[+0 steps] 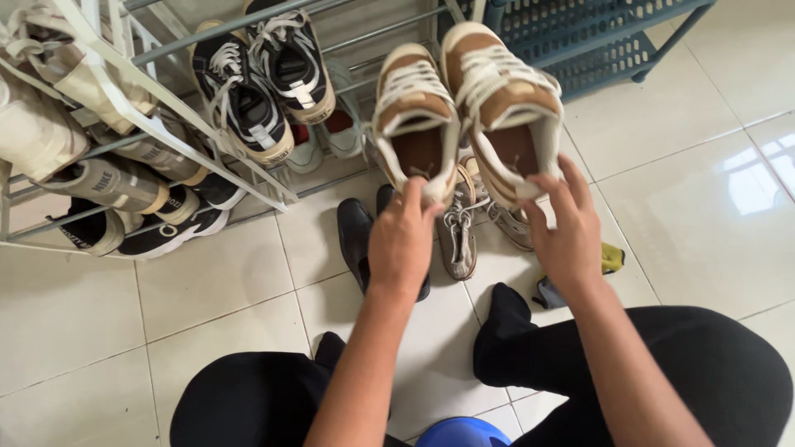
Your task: The person removes several pairs of shoes from a metal shoe rack and places them on the floor. Then, the person disassembles the shoe rack by removing the metal rods from the white plastic side frames.
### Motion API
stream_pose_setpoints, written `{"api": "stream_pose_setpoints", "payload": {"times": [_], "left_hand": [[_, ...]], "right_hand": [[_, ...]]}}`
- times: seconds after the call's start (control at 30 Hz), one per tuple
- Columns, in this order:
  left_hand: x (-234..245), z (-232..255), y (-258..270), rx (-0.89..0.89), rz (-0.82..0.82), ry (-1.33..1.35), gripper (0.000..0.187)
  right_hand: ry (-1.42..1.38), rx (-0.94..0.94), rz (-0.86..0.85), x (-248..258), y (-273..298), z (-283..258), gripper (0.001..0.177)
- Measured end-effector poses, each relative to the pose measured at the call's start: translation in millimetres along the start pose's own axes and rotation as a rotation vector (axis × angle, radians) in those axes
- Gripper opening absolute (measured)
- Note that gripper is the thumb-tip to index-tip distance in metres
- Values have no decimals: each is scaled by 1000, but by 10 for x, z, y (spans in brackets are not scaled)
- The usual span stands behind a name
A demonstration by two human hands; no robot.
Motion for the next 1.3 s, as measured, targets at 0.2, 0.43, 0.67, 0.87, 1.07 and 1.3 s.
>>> {"api": "stream_pose_setpoints", "payload": {"times": [0.2,0.43,0.67,0.87,1.07,1.3], "left_hand": [[-389,-35,400,57,-97,188,39],[-1089,-412,512,175,-269,88,36],[-1898,-915,611,272,-527,-17,27],[-2333,-1053,790,254,-625,-116,24],[-2363,-982,727,166,-639,-328,41],[-2015,-1071,517,233,-604,-316,62]], "right_hand": [[14,-138,-9,117,566,155,34],[-19,-256,-104,-202,865,539,31],[-72,-351,-215,-801,1132,1066,33],[-48,-401,-244,-1166,1397,1454,32],[-123,-532,-342,-1403,1422,1645,33],[71,-472,-512,-1532,1358,1556,47]]}}
Point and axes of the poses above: each hand's wrist, its own y-axis away from the middle knuckle, its own x-axis out of the back of the hand, z = x × y, the point moved 9 cm from there along -y, towards the middle knuckle, and after that the axes turned 14 degrees about x, right-handed, at the moved point
